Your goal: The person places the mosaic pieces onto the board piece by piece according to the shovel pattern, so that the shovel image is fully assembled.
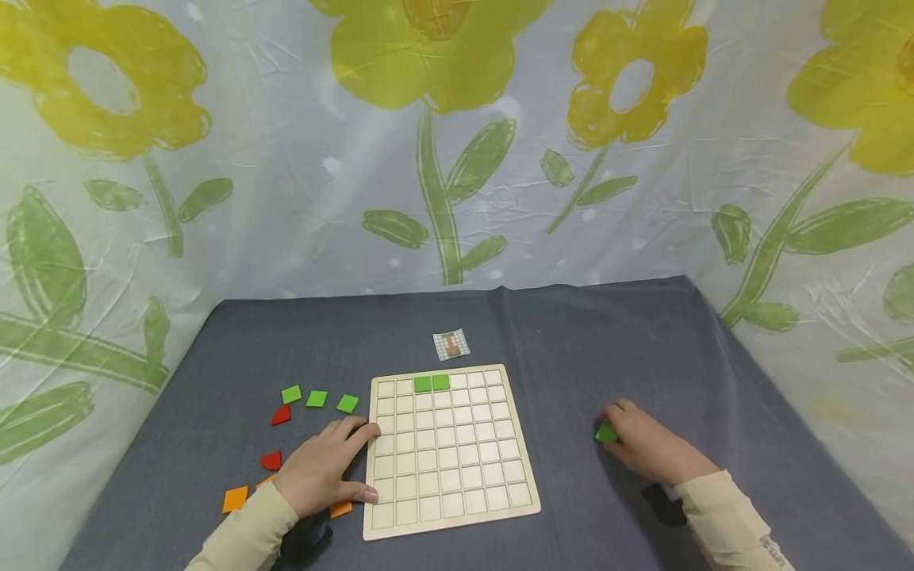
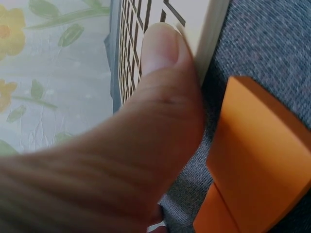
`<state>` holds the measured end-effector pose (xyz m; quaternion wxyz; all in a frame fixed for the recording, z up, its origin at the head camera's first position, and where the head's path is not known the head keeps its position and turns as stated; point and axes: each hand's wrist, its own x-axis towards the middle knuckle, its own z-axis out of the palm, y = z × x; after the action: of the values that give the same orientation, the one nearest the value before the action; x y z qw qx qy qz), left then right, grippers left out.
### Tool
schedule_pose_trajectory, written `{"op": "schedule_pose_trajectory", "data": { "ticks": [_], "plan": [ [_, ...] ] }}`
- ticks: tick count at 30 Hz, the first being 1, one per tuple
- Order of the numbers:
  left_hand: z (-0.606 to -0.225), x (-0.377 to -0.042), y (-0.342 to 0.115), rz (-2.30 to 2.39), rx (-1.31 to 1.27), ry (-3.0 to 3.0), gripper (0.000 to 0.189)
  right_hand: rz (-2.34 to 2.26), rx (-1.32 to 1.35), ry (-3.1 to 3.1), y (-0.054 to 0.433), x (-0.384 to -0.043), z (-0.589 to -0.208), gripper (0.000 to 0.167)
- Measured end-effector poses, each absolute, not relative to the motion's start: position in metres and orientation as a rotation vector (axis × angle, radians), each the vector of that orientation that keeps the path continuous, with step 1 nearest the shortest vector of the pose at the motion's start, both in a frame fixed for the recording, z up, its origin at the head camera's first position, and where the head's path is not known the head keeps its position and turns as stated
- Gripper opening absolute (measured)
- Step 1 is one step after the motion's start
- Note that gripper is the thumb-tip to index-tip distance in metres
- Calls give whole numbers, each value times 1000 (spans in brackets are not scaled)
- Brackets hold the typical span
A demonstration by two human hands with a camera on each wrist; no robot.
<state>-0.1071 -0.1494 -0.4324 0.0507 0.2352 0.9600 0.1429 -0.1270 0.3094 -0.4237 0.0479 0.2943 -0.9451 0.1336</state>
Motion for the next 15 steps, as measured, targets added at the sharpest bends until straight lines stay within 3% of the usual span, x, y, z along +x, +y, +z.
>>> {"op": "schedule_pose_trajectory", "data": {
  "ticks": [15],
  "plan": [
    [-438, -108, -151, 424, 740, 2942, 84, 353, 968, -2808, 297, -142, -398, 23]
  ]
}}
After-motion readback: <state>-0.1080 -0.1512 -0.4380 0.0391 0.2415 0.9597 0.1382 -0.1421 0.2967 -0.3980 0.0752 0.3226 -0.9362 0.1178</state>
